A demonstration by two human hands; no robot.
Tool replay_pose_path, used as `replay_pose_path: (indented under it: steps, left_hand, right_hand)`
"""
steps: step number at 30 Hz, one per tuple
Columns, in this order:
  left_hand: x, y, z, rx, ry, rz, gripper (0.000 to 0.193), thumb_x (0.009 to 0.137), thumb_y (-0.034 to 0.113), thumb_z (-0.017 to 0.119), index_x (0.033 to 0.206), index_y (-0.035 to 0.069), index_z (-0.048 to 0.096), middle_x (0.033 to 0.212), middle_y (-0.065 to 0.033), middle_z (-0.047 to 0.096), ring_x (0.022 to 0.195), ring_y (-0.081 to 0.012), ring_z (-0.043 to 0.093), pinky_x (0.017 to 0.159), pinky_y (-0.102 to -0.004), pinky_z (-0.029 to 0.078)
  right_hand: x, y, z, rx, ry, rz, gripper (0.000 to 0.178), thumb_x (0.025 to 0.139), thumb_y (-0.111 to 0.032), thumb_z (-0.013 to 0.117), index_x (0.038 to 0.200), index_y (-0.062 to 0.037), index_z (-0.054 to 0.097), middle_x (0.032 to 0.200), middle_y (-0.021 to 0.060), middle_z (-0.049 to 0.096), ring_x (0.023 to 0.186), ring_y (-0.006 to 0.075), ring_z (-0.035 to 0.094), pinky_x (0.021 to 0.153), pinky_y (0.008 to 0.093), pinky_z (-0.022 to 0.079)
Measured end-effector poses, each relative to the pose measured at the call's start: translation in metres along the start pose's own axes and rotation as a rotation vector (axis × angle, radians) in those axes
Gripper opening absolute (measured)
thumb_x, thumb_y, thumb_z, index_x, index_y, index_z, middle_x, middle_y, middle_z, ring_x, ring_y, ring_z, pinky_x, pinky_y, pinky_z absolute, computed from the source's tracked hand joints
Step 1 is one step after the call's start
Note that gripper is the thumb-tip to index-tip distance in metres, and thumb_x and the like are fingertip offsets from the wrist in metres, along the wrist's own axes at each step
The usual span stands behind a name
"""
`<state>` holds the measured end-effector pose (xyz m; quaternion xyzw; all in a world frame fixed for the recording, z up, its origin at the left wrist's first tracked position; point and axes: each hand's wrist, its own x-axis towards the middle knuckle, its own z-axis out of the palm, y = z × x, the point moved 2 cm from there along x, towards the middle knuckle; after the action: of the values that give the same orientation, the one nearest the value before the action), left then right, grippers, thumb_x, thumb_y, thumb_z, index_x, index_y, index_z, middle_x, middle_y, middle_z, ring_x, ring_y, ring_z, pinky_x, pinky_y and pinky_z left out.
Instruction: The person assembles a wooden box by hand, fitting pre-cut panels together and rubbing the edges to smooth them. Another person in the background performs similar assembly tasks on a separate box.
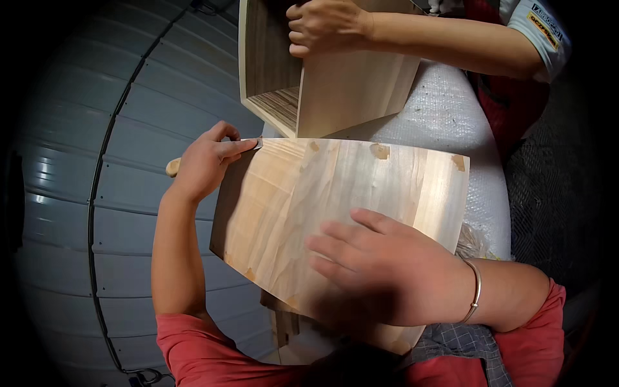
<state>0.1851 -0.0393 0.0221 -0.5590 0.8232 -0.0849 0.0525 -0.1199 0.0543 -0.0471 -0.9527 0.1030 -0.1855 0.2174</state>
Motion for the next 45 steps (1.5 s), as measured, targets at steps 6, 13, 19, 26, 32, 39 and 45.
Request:
replay_pose_path:
  steps: [6, 13, 19, 26, 32, 39, 45]
  left_hand:
    - [-0.005, -0.005, -0.013, 0.085, -0.028, -0.136, 0.027, 0.093, 0.007, 0.064, 0.109, 0.024, 0.077, 0.099, -0.0028, 0.061, 0.089, -0.0212, 0.061, 0.073, -0.0348, 0.050]
    - [-0.015, -0.003, 0.012, -0.138, -0.021, -0.330, 0.027, 0.093, 0.009, 0.063, 0.112, 0.024, 0.075, 0.107, -0.0039, 0.062, 0.093, -0.0234, 0.062, 0.078, -0.0356, 0.051]
    - [-0.021, -0.005, 0.003, -0.219, 0.104, -0.286, 0.033, 0.091, -0.002, 0.064, 0.114, 0.018, 0.076, 0.101, -0.0027, 0.059, 0.087, -0.0165, 0.061, 0.075, -0.0312, 0.051]
    - [-0.017, -0.003, 0.006, 0.004, -0.006, -0.198, 0.032, 0.092, 0.004, 0.066, 0.113, 0.025, 0.076, 0.099, -0.0034, 0.061, 0.087, -0.0209, 0.063, 0.071, -0.0336, 0.050]
    - [-0.028, -0.019, 0.012, -0.042, 0.141, -0.319, 0.028, 0.093, 0.006, 0.065, 0.114, 0.021, 0.075, 0.100, -0.0031, 0.062, 0.085, -0.0193, 0.061, 0.070, -0.0341, 0.050]
    - [-0.043, -0.024, 0.041, -0.316, 0.232, -0.459, 0.033, 0.095, 0.002, 0.058, 0.120, 0.018, 0.073, 0.106, -0.0054, 0.058, 0.095, -0.0213, 0.059, 0.082, -0.0313, 0.049]
    - [-0.044, -0.024, 0.057, -0.273, 0.180, -0.456, 0.029, 0.097, 0.011, 0.056, 0.118, 0.021, 0.073, 0.114, -0.0055, 0.061, 0.104, -0.0268, 0.061, 0.085, -0.0376, 0.051]
  right_hand:
    - [0.001, -0.002, -0.002, -0.016, 0.014, 0.044, 0.058, 0.084, -0.023, 0.057, 0.139, -0.0070, 0.051, 0.149, 0.0124, 0.047, 0.138, 0.0285, 0.045, 0.114, 0.0468, 0.032]
    - [0.001, -0.004, -0.005, 0.027, 0.006, 0.081, 0.056, 0.085, -0.024, 0.059, 0.139, -0.0097, 0.054, 0.149, 0.0099, 0.049, 0.138, 0.0264, 0.046, 0.114, 0.0443, 0.033]
    - [0.002, -0.003, -0.004, 0.044, 0.009, 0.089, 0.057, 0.085, -0.025, 0.061, 0.139, -0.0106, 0.054, 0.150, 0.0094, 0.049, 0.138, 0.0271, 0.046, 0.114, 0.0457, 0.032]
    - [0.002, -0.005, -0.001, 0.036, 0.050, 0.109, 0.049, 0.087, -0.025, 0.061, 0.134, -0.0120, 0.059, 0.148, 0.0074, 0.051, 0.137, 0.0248, 0.048, 0.113, 0.0446, 0.035]
    - [-0.001, -0.002, 0.001, 0.063, 0.058, 0.096, 0.051, 0.087, -0.025, 0.060, 0.136, -0.0114, 0.057, 0.148, 0.0087, 0.050, 0.136, 0.0264, 0.048, 0.113, 0.0444, 0.034]
    - [0.000, -0.004, -0.002, 0.046, 0.047, 0.089, 0.050, 0.086, -0.027, 0.063, 0.133, -0.0112, 0.059, 0.147, 0.0082, 0.052, 0.134, 0.0256, 0.050, 0.110, 0.0442, 0.036]
    - [0.002, -0.004, 0.002, 0.064, 0.076, 0.112, 0.047, 0.087, -0.027, 0.064, 0.132, -0.0125, 0.061, 0.146, 0.0070, 0.053, 0.133, 0.0251, 0.051, 0.110, 0.0442, 0.036]
